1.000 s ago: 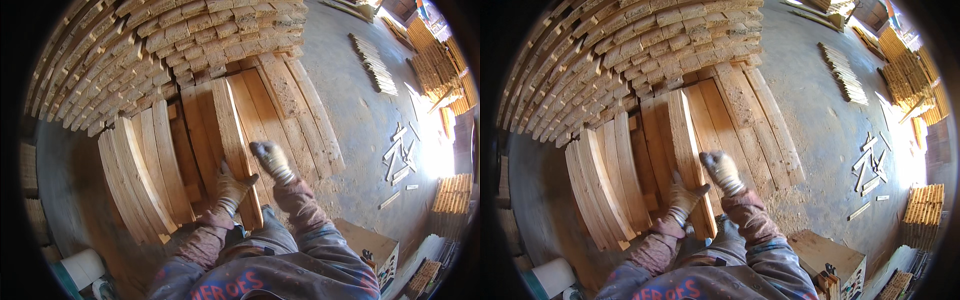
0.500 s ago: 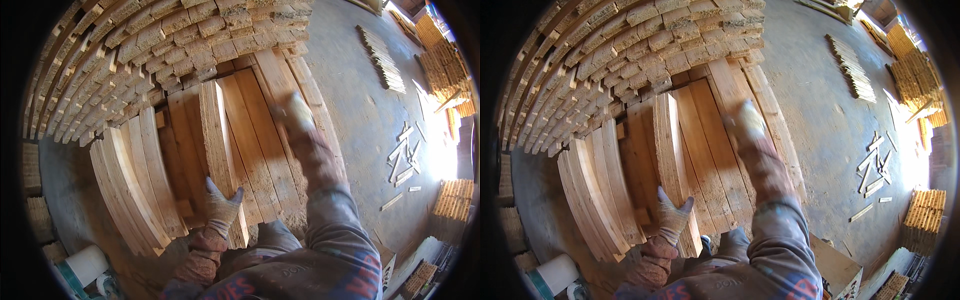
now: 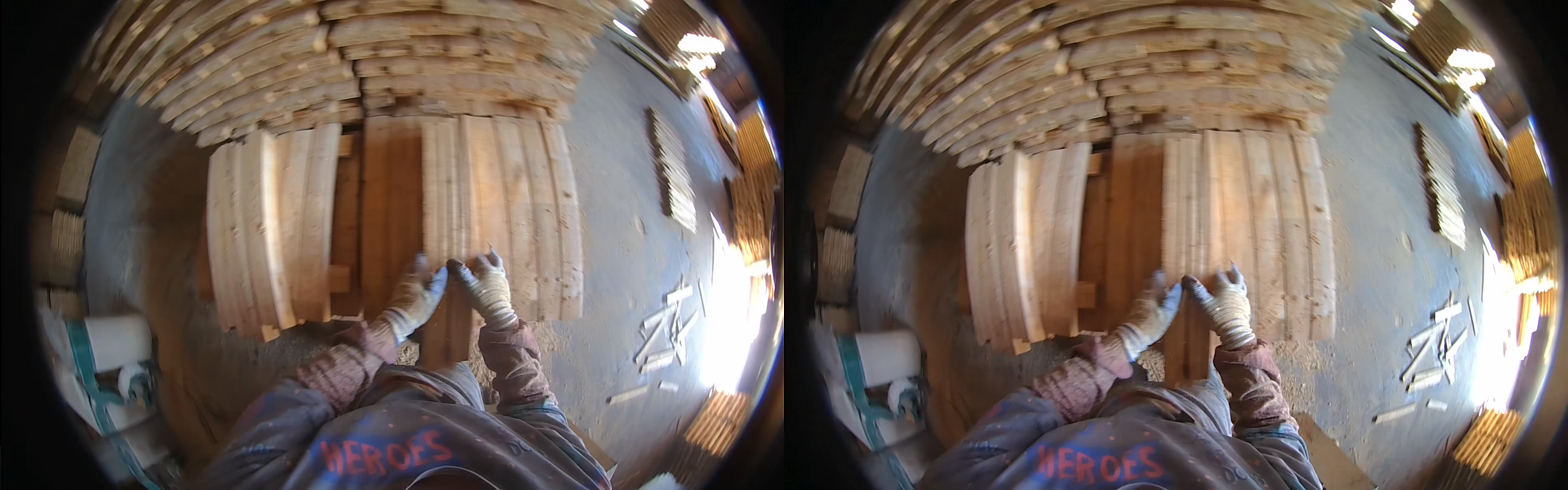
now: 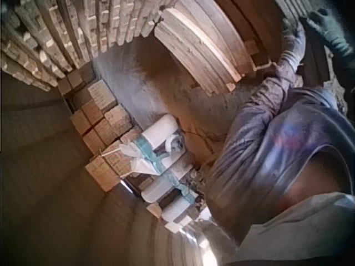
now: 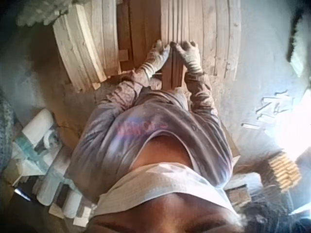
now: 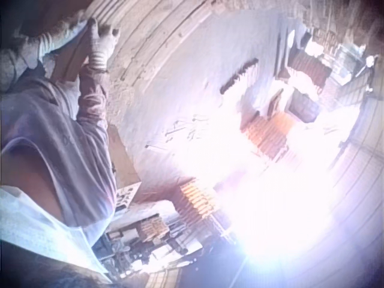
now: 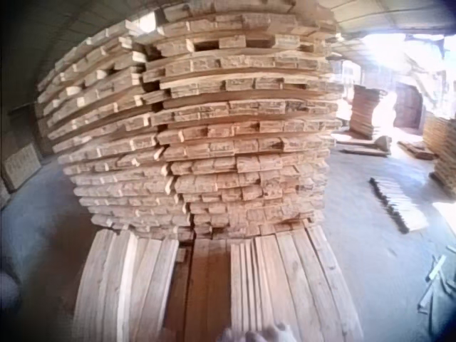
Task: The person repeatedly picks up small wooden planks from a large stack and places them onto a conveyor belt. The person wears gloves and handles the planks by hand, moving them in batches and individually throughout the clip.
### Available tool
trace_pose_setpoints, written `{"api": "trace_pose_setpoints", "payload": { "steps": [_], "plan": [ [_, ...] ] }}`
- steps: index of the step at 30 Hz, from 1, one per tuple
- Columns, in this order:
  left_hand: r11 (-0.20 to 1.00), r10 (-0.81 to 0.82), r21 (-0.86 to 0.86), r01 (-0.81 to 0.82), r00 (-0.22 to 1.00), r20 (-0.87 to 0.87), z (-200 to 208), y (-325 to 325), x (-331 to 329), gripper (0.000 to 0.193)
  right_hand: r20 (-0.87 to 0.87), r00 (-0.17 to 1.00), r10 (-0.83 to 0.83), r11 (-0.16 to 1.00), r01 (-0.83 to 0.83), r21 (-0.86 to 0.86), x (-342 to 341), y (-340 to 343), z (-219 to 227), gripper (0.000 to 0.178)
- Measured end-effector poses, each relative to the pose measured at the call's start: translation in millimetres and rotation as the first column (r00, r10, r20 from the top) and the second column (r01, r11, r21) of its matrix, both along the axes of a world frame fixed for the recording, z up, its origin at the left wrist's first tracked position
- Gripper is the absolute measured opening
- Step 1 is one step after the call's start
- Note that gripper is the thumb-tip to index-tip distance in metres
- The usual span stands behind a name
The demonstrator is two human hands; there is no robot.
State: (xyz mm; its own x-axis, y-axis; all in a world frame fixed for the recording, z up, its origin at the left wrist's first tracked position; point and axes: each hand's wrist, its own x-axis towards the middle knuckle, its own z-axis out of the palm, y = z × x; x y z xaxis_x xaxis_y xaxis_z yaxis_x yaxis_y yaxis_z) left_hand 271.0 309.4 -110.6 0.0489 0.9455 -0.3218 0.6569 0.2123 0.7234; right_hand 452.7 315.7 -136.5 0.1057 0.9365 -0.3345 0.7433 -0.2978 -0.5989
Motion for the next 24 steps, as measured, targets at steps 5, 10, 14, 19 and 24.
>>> {"api": "trace_pose_setpoints", "payload": {
  "steps": [5, 10, 14, 19, 24],
  "plan": [
    [0.993, 0.115, -0.084, -0.080, 0.766, 0.633, -51.0, 9.9, -50.8, 0.037, 0.267, 0.950, -0.163, 0.986, 0.152, 0.060, -76.9, 12.4, 32.3, 0.134],
    [0.922, -0.005, 0.330, -0.203, 0.846, 0.533, 42.5, 5.5, -224.4, 0.054, -0.145, 0.972, -0.183, 0.977, 0.195, 0.080, -68.3, 18.0, 3.8, 0.119],
    [0.718, 0.319, 0.433, -0.545, 0.811, 0.490, -0.9, 15.6, -436.1, 0.049, -0.740, 0.660, -0.126, 0.943, 0.312, 0.118, -82.6, 6.1, 3.5, 0.102],
    [0.729, 0.564, 0.027, -0.683, 0.624, 0.541, -68.3, 29.5, -559.0, 0.057, -0.848, 0.526, -0.069, 0.956, 0.279, 0.096, -250.6, 30.2, 41.2, 0.087],
    [0.729, 0.540, -0.010, -0.685, 0.565, 0.624, -84.5, 36.0, -552.2, 0.071, -0.240, 0.962, 0.131, 0.989, -0.144, -0.040, -367.1, 100.7, 31.2, 0.134]
  ]
}}
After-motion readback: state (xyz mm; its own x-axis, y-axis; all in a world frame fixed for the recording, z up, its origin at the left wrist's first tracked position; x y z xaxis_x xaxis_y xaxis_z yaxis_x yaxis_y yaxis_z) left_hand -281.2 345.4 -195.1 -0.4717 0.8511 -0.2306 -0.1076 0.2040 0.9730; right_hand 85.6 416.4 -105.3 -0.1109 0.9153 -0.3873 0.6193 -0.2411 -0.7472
